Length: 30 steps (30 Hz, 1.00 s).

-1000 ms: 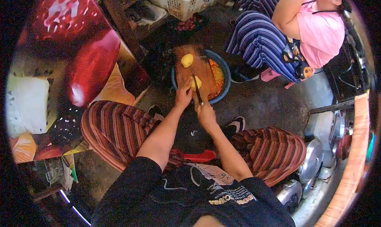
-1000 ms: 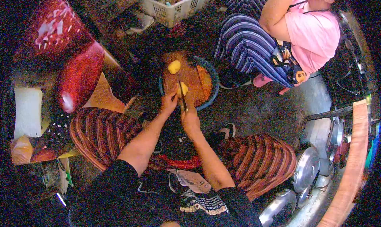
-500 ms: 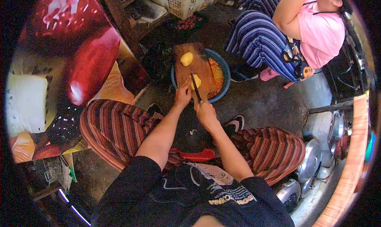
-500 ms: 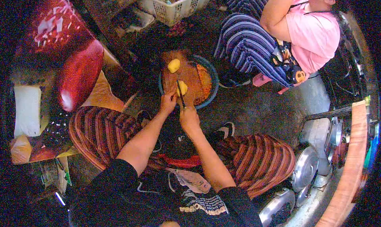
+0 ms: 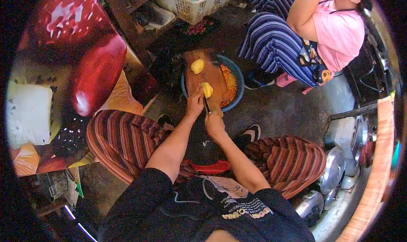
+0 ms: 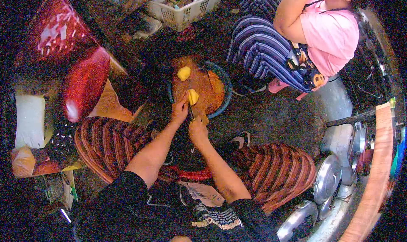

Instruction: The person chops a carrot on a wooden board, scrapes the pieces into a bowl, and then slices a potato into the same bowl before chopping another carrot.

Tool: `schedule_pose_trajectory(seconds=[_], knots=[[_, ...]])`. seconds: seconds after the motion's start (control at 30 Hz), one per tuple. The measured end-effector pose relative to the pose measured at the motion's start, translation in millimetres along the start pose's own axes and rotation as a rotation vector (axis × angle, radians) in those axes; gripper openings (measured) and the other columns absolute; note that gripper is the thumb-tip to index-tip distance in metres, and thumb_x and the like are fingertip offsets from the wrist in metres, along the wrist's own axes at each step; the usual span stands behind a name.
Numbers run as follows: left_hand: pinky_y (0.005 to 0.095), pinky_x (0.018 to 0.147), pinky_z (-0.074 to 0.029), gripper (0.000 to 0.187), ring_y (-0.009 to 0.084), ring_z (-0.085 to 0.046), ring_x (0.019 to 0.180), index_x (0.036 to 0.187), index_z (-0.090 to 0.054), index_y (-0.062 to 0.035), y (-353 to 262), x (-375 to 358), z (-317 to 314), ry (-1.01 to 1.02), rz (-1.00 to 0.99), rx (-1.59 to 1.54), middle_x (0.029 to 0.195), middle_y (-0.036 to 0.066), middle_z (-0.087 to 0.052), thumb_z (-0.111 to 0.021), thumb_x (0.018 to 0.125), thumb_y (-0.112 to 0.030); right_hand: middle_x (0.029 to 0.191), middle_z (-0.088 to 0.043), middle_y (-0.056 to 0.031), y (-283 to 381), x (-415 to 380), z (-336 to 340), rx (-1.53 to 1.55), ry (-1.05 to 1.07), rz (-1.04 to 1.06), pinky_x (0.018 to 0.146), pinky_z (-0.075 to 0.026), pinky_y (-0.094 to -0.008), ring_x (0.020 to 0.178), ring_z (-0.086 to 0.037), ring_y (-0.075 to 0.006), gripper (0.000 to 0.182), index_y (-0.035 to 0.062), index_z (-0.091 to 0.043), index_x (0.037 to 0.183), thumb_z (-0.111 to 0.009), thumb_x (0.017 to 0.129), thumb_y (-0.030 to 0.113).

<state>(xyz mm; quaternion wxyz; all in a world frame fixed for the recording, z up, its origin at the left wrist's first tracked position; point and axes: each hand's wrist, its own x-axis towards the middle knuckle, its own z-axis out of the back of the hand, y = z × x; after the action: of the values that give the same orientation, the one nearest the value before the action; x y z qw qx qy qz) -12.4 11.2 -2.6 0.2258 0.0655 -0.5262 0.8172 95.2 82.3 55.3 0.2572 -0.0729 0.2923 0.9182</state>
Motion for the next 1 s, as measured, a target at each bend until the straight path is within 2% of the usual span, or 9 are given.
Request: schedule_pose_trajectory(seconds=[0.13,0.27,0.3,0.33,0.47,0.6,0.77,0.83,1.0], knots=[[0.0348,0.095,-0.038,0.038,0.0319,-0.048,0.114,0.118,-0.051,-0.0010,-3,0,1,0.001,-0.025,0.010,0.123,0.020,-0.048,-0.049,0.080,-0.001,0.084,-0.060,-0.0295,-1,-23,31,-0.054,0.025,0.036,0.072,-0.049,-0.0476,0.080,-0.060,-0.0426,0.034,-0.0071,-0.050,0.094,-0.046,0.086,0.026],[0.0362,0.098,-0.035,0.041,0.0342,-0.044,0.116,0.121,-0.050,-0.0011,-14,5,-1,0.064,0.140,0.029,0.124,0.021,-0.048,-0.054,0.080,-0.009,0.076,-0.061,-0.0279,13,-35,123,-0.216,0.406,0.171,0.072,-0.049,-0.0462,0.080,-0.061,-0.0398,0.033,-0.0078,-0.058,0.083,-0.047,0.083,0.023],[0.0374,0.099,-0.033,0.049,0.0358,-0.040,0.119,0.124,-0.045,-0.0007,-29,11,-1,-0.016,0.154,0.165,0.127,0.022,-0.044,-0.057,0.079,-0.014,0.069,-0.060,-0.0256,1,-27,124,-0.030,0.427,-0.032,0.066,-0.051,-0.0443,0.071,-0.062,-0.0376,0.036,-0.0092,-0.057,0.081,-0.047,0.083,0.026],[0.0386,0.100,-0.031,0.057,0.0374,-0.036,0.122,0.128,-0.040,-0.0003,-41,15,-5,-0.096,0.168,0.301,0.130,0.022,-0.039,-0.060,0.078,-0.020,0.083,-0.061,-0.0263,7,-30,139,-0.036,0.354,-0.097,0.074,-0.049,-0.0454,0.080,-0.060,-0.0398,0.037,-0.0064,-0.062,0.084,-0.044,0.084,0.026],[0.0437,0.099,-0.030,0.074,0.0403,-0.032,0.121,0.133,-0.028,0.0001,-66,31,-27,0.003,0.484,0.518,0.131,0.023,-0.033,-0.065,0.074,-0.026,0.083,-0.060,-0.0270,-12,-20,148,0.060,0.220,-0.053,0.074,-0.049,-0.0455,0.079,-0.060,-0.0406,0.036,-0.0061,-0.059,0.085,-0.044,0.085,0.027],[0.0478,0.095,-0.032,0.079,0.0389,-0.037,0.113,0.131,-0.027,0.0018,-58,36,-51,-0.098,0.430,0.605,0.121,0.021,-0.038,-0.069,0.070,-0.025,0.072,-0.061,-0.0252,-33,-8,138,0.086,0.228,-0.100,0.064,-0.050,-0.0421,0.067,-0.062,-0.0376,0.037,-0.0093,-0.055,0.088,-0.050,0.085,0.027],[0.0480,0.096,-0.029,0.073,0.0377,-0.037,0.112,0.129,-0.030,0.0004,-41,30,-61,-0.081,0.330,0.717,0.117,0.019,-0.040,-0.068,0.069,-0.019,0.076,-0.061,-0.0259,-55,1,103,-0.027,0.089,0.013,0.070,-0.048,-0.0463,0.075,-0.060,-0.0402,0.035,-0.0072,-0.055,0.088,-0.052,0.083,0.027],[0.0496,0.098,-0.026,0.070,0.0394,-0.035,0.114,0.130,-0.029,0.0001,-27,28,-49,0.121,0.061,0.639,0.119,0.021,-0.039,-0.064,0.070,-0.012,0.077,-0.061,-0.0260,-57,7,87,-0.065,0.008,0.061,0.070,-0.048,-0.0473,0.076,-0.060,-0.0402,0.034,-0.0062,-0.055,0.088,-0.053,0.083,0.027],[0.0470,0.102,-0.023,0.067,0.0432,-0.028,0.121,0.132,-0.027,0.0004,14,34,-27,0.277,-0.164,0.241,0.128,0.025,-0.034,-0.057,0.072,-0.006,0.078,-0.061,-0.0254,-55,23,67,-0.019,-0.036,-0.067,0.070,-0.048,-0.0490,0.077,-0.059,-0.0419,0.031,-0.0017,-0.051,0.095,-0.053,0.084,0.027]])
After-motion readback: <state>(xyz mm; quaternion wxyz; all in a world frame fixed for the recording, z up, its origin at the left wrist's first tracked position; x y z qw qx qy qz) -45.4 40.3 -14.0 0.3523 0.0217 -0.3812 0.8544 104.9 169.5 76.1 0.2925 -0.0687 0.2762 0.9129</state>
